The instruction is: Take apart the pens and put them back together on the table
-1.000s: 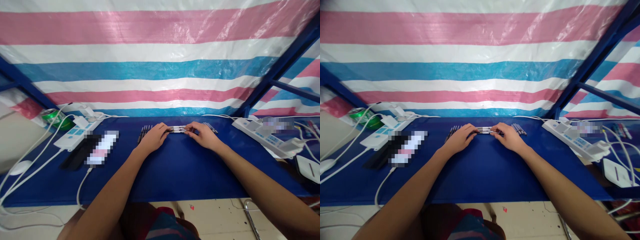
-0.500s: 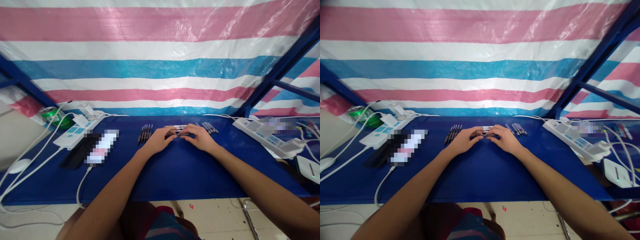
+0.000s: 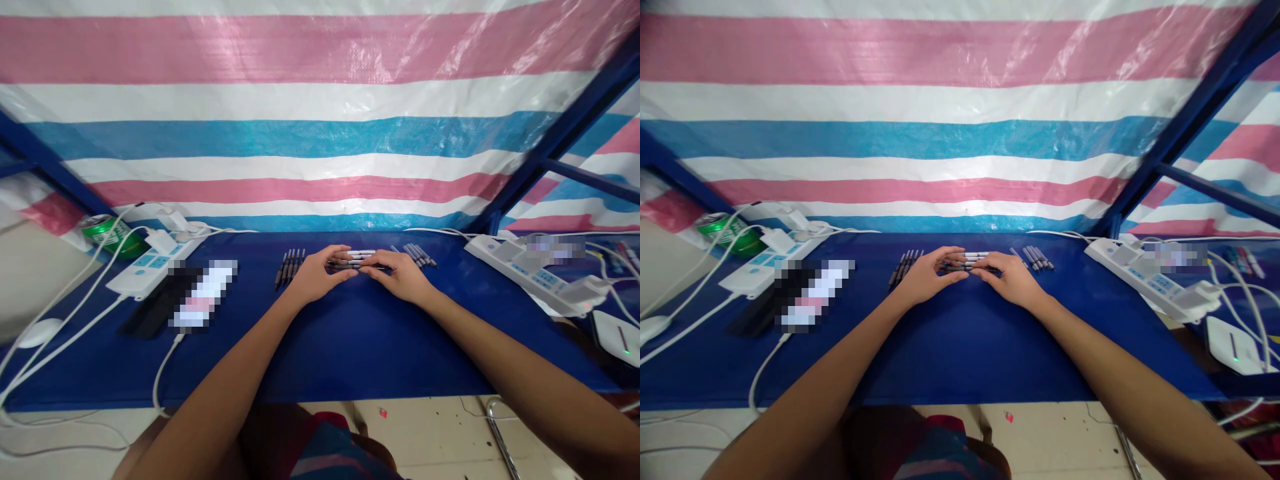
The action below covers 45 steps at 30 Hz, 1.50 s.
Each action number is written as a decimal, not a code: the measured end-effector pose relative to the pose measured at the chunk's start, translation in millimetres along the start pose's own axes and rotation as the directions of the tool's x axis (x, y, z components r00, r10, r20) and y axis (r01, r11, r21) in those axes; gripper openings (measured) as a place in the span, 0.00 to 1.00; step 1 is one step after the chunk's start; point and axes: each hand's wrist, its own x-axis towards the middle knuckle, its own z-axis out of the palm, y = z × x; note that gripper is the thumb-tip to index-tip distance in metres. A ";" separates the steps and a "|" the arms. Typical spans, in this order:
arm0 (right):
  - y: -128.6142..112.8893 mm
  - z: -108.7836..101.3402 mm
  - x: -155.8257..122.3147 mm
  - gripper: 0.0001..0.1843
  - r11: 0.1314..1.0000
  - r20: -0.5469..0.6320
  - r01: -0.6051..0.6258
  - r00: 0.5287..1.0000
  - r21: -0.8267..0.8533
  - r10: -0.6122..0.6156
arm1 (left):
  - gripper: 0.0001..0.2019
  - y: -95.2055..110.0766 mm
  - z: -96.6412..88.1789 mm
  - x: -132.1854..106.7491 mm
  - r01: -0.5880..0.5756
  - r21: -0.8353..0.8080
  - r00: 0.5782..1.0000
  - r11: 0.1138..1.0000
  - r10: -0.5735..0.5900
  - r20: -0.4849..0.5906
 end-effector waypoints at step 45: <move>21.7 -11.7 -2.3 0.09 0.981 0.053 -0.033 0.998 -0.193 0.044 | 0.22 -7.5 -8.7 -0.2 -0.093 0.503 0.992 0.859 0.124 -0.029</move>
